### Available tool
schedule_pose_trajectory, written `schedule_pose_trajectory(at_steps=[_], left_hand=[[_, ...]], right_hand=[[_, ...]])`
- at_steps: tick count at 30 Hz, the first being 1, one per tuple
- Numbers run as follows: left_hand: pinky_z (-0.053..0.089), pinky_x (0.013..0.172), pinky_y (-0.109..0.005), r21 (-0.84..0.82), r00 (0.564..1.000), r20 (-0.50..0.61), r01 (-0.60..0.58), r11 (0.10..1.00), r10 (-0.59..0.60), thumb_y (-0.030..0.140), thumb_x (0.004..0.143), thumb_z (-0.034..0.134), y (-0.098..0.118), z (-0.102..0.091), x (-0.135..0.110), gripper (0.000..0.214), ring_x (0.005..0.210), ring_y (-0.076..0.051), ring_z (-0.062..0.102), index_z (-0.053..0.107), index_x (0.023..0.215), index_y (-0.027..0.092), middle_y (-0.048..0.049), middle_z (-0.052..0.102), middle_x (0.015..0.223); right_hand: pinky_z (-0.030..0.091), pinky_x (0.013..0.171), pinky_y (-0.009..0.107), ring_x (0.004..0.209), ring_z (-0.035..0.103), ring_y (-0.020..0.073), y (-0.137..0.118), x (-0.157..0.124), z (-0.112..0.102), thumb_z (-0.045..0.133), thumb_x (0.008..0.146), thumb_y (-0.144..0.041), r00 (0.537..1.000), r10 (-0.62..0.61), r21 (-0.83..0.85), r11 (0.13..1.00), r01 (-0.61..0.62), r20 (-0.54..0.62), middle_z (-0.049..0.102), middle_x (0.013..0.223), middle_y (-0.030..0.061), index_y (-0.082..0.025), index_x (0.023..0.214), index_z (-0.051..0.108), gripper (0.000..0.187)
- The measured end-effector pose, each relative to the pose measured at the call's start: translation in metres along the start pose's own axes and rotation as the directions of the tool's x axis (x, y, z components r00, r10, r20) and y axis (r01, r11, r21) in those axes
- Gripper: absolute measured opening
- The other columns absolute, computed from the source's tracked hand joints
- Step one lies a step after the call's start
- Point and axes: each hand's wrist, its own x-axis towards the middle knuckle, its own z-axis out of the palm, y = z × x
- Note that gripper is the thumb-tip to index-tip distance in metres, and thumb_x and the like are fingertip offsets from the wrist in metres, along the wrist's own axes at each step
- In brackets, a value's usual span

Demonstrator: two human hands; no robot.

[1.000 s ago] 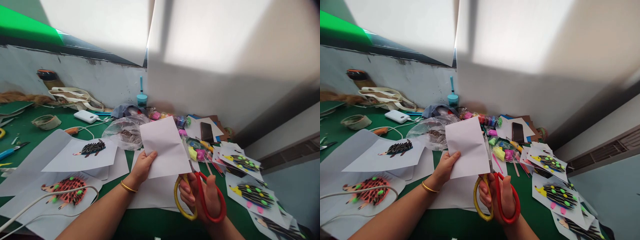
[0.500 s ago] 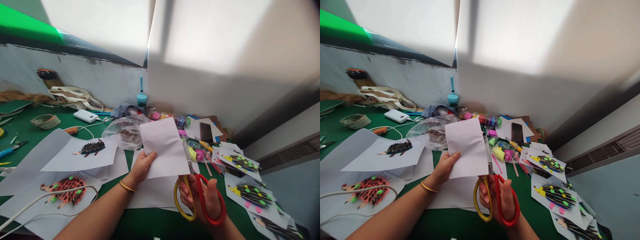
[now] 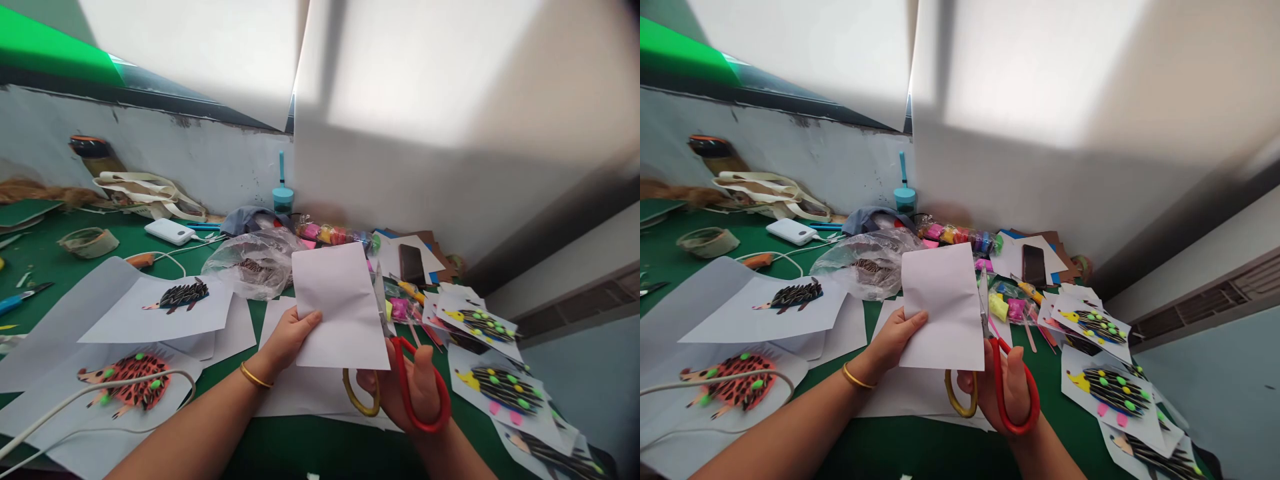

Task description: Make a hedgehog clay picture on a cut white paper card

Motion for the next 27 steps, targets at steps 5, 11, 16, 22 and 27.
schedule_pose_trajectory(at_steps=[5,11,16,22,27], left_hand=[[0.056,0.066,-0.029,-0.029,1.000,0.000,0.003,1.000,-0.003,0.043,0.075,0.077,0.000,0.002,0.000,0.047,0.071,-0.021,0.071,0.069,0.113,0.016,-0.0053,0.076,0.084],[0.056,0.065,-0.028,-0.033,1.000,0.001,0.003,0.999,-0.003,0.042,0.077,0.076,-0.003,0.002,0.001,0.046,0.070,-0.021,0.071,0.069,0.114,0.016,-0.0055,0.076,0.084],[0.056,0.066,-0.029,-0.035,1.000,0.000,0.013,0.999,-0.013,0.042,0.077,0.076,-0.003,0.000,0.001,0.047,0.071,-0.021,0.071,0.068,0.115,0.015,-0.0069,0.076,0.085],[0.056,0.065,-0.029,-0.024,1.000,0.004,0.020,1.000,-0.020,0.042,0.076,0.076,-0.002,0.000,0.001,0.047,0.071,-0.021,0.071,0.068,0.115,0.016,-0.0056,0.075,0.084],[0.056,0.068,-0.029,-0.029,0.999,0.029,0.018,0.999,-0.018,0.042,0.076,0.077,0.000,0.003,-0.001,0.046,0.074,-0.021,0.071,0.069,0.113,0.017,-0.0054,0.076,0.087]], right_hand=[[0.041,0.055,0.030,0.057,0.042,0.0155,0.000,0.004,0.006,0.039,0.080,-0.084,0.997,-0.061,-0.042,0.997,0.060,-0.038,0.051,0.063,0.0035,-0.020,0.077,0.068,0.070],[0.035,0.043,0.023,0.046,0.034,0.0084,0.000,0.005,0.006,0.048,0.074,-0.086,0.999,-0.020,0.043,0.999,0.022,-0.042,0.043,0.056,-0.0014,-0.019,0.075,0.065,0.069],[0.036,0.040,0.018,0.044,0.031,0.0047,0.002,0.003,0.000,0.061,0.073,-0.078,1.000,-0.018,0.172,0.985,0.022,-0.025,0.047,0.062,-0.0032,-0.020,0.084,0.066,0.059],[0.040,0.043,0.018,0.045,0.036,0.0057,0.003,0.001,-0.004,0.063,0.073,-0.077,1.000,0.002,0.230,0.973,-0.001,-0.003,0.053,0.065,-0.0017,-0.021,0.088,0.069,0.058],[0.051,0.057,0.030,0.057,0.051,0.0160,-0.002,0.002,0.003,0.053,0.073,-0.084,1.000,0.003,0.120,0.993,-0.005,0.014,0.059,0.067,0.0039,-0.022,0.090,0.071,0.066]])
